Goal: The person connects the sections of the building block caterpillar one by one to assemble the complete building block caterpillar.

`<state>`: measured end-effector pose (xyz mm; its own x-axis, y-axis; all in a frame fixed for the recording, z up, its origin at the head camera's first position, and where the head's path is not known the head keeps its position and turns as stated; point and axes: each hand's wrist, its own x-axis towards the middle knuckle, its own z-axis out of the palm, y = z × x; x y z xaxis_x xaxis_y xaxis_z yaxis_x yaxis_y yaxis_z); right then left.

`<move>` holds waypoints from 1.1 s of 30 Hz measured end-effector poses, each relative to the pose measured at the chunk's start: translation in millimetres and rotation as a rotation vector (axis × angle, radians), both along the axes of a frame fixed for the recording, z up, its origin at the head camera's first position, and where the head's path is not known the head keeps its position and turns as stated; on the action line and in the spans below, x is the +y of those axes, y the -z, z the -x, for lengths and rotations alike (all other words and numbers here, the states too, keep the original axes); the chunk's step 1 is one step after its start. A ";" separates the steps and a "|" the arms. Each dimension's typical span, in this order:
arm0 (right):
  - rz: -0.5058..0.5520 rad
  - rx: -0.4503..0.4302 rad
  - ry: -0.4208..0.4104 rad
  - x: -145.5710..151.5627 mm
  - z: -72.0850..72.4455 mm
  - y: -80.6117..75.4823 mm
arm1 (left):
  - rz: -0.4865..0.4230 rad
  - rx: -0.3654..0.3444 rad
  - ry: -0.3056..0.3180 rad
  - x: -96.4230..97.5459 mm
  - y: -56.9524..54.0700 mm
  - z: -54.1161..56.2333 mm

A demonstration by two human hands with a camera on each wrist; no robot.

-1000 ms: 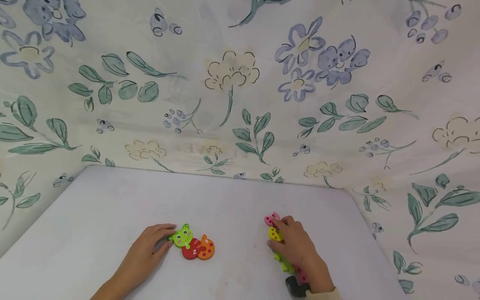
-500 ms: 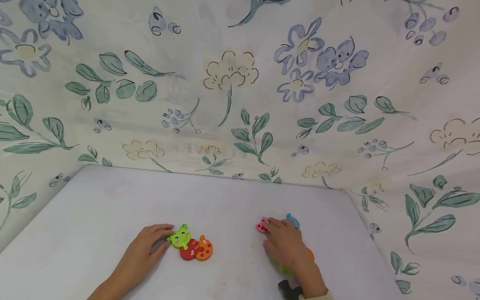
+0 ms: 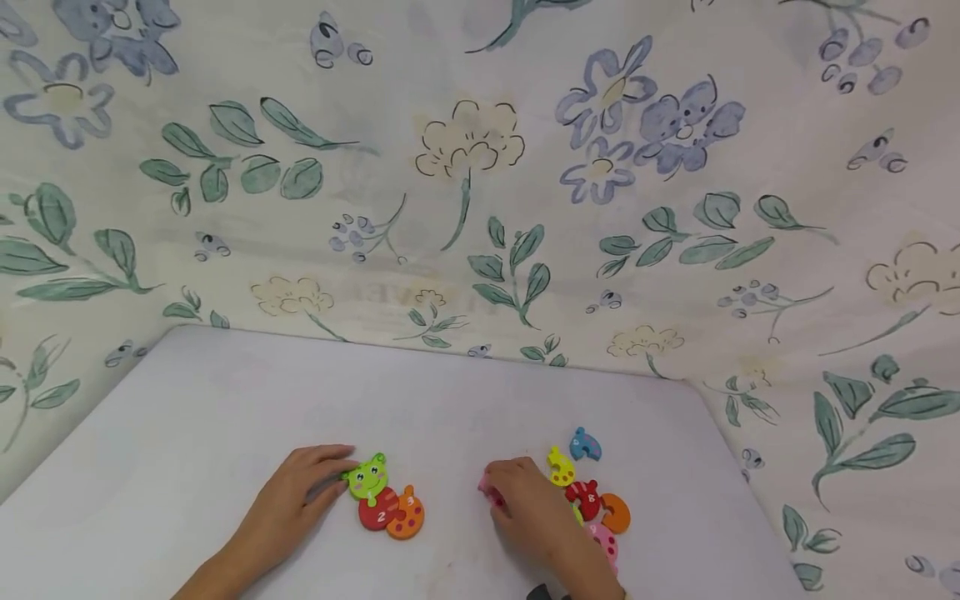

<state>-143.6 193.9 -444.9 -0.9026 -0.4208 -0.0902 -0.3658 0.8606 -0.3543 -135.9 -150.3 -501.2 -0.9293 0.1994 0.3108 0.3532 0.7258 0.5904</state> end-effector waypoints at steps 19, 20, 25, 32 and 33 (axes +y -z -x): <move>0.137 -0.026 -0.166 -57.6 4.7 -2.7 | 0.023 0.012 -0.001 -1.5 2.2 0.7; 0.145 -0.020 -0.182 -59.3 5.9 -3.2 | 0.024 0.010 -0.001 -1.5 1.8 0.9; 0.139 -0.007 -0.286 -66.5 13.2 -2.8 | 0.022 0.019 0.006 -1.7 0.2 0.2; 0.067 0.024 -0.349 -72.0 14.8 -0.7 | 0.018 0.044 0.012 -3.1 1.4 0.6; 0.033 0.021 -0.352 -73.0 13.1 -1.0 | 0.018 0.043 0.012 -3.4 1.6 0.9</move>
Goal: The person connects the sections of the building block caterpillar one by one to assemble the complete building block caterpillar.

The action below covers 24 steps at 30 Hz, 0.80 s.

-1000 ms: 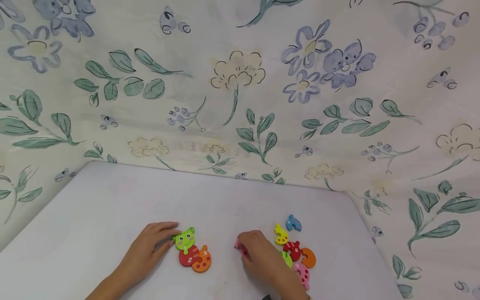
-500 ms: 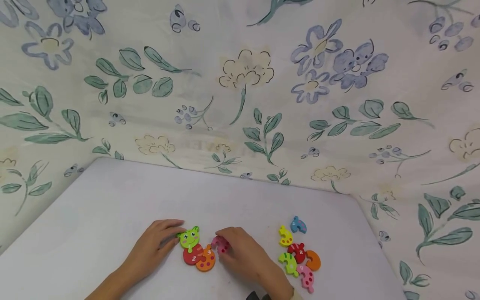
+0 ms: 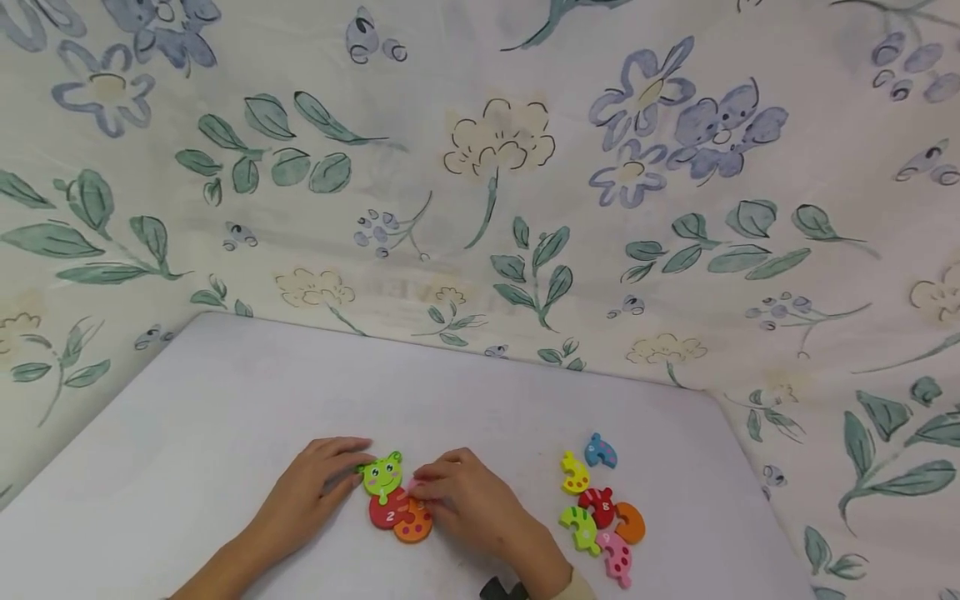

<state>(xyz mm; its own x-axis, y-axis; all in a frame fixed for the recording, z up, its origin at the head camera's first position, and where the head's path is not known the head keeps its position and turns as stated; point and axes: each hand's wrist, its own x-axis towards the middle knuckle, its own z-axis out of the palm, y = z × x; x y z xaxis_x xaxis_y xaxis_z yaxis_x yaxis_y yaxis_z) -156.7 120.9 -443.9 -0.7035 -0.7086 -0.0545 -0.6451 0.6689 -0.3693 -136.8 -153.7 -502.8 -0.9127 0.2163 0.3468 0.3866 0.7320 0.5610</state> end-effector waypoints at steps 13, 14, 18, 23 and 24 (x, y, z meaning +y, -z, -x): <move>-0.297 0.040 0.039 2.5 -35.9 7.4 | 0.012 -0.027 -0.011 1.1 -1.9 -0.2; -0.302 0.061 0.030 2.8 -36.8 8.1 | 0.012 -0.030 -0.010 1.0 -1.5 -0.1; -0.298 0.098 -0.003 4.3 -37.8 8.7 | 0.013 -0.039 -0.016 0.7 0.9 0.3; -0.256 0.020 0.003 7.4 -35.3 8.4 | 0.008 -0.035 -0.014 1.6 1.8 1.2; -0.241 0.000 0.014 8.1 -34.5 8.7 | 0.007 -0.034 -0.012 1.9 1.7 1.5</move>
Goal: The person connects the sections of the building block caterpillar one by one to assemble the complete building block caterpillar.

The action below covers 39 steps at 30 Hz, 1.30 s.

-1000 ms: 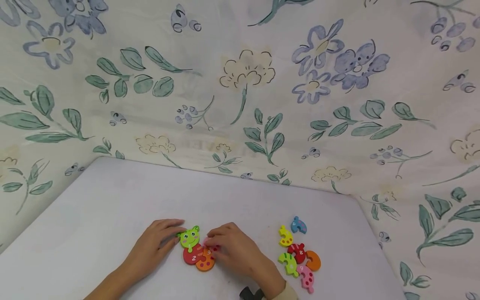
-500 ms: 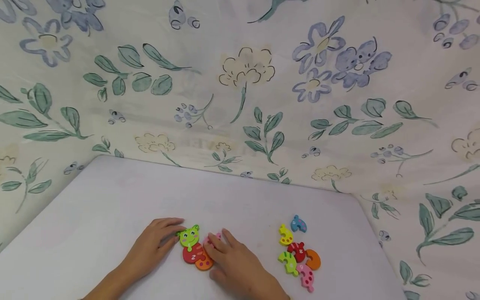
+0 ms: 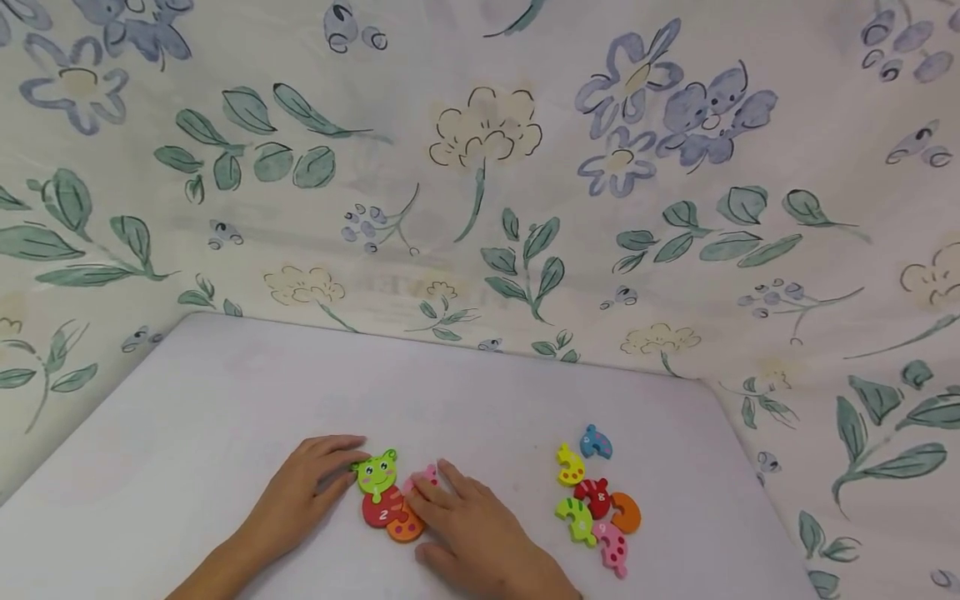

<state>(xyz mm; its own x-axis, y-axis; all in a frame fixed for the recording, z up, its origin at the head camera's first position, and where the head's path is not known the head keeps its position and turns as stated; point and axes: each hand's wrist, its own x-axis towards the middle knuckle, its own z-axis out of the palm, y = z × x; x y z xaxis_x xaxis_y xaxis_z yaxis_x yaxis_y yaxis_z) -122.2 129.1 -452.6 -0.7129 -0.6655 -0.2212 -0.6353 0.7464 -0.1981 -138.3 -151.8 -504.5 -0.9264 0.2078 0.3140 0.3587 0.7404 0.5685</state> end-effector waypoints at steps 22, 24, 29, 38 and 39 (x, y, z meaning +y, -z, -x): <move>-0.029 0.110 0.129 3.2 1.6 -0.7 | -0.016 -0.030 0.043 6.7 0.2 -1.6; -0.019 0.109 0.145 0.4 0.5 -0.6 | 0.004 -0.023 0.084 6.7 0.7 -2.2; -0.009 0.102 0.132 -6.6 -1.5 0.3 | 0.033 0.026 0.219 4.5 1.5 -4.7; 0.036 0.007 0.171 16.0 7.0 -12.0 | 0.084 0.023 0.295 8.1 1.1 -4.3; 0.051 -0.002 0.191 20.9 7.9 -13.8 | 0.082 0.023 0.295 8.7 1.5 -4.2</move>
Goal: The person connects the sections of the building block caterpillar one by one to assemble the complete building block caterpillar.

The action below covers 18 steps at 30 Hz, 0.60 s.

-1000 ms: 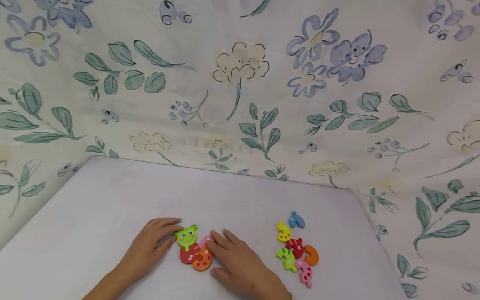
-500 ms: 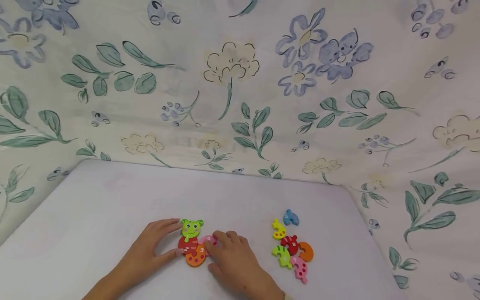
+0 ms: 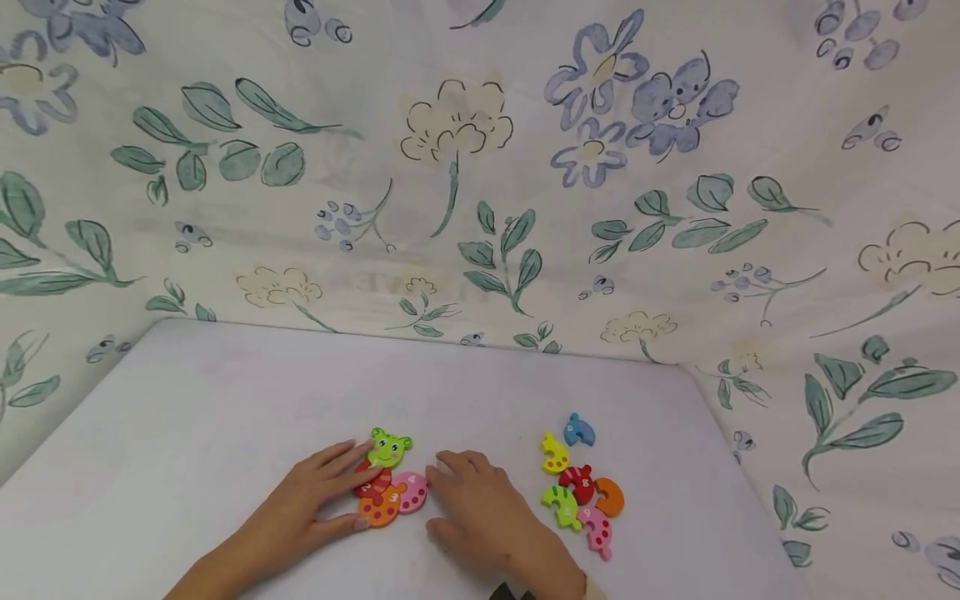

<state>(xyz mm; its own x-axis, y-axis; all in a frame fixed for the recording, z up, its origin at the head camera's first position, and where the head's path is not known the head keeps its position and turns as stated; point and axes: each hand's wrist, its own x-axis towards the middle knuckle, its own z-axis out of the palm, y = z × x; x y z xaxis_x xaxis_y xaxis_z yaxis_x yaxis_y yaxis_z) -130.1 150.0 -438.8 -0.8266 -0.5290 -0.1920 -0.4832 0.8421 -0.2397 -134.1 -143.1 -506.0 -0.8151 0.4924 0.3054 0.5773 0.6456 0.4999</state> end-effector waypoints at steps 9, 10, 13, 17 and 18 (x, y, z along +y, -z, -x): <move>0.073 0.023 0.163 60.4 -7.1 -13.7 | 0.020 -0.019 -0.082 0.2 3.9 -0.5; 0.077 0.024 0.190 67.3 -9.8 -14.0 | 0.025 -0.016 -0.098 -0.1 3.9 -0.5; 0.057 0.022 0.274 85.2 -16.6 -12.1 | 0.034 -0.020 -0.136 -0.6 3.0 -0.1; -0.015 -0.023 0.360 105.2 -20.0 -8.7 | 0.029 -0.034 -0.140 -0.6 0.9 0.1; -0.025 -0.029 0.372 109.2 -20.2 -8.4 | 0.023 -0.027 -0.137 -1.2 0.4 0.3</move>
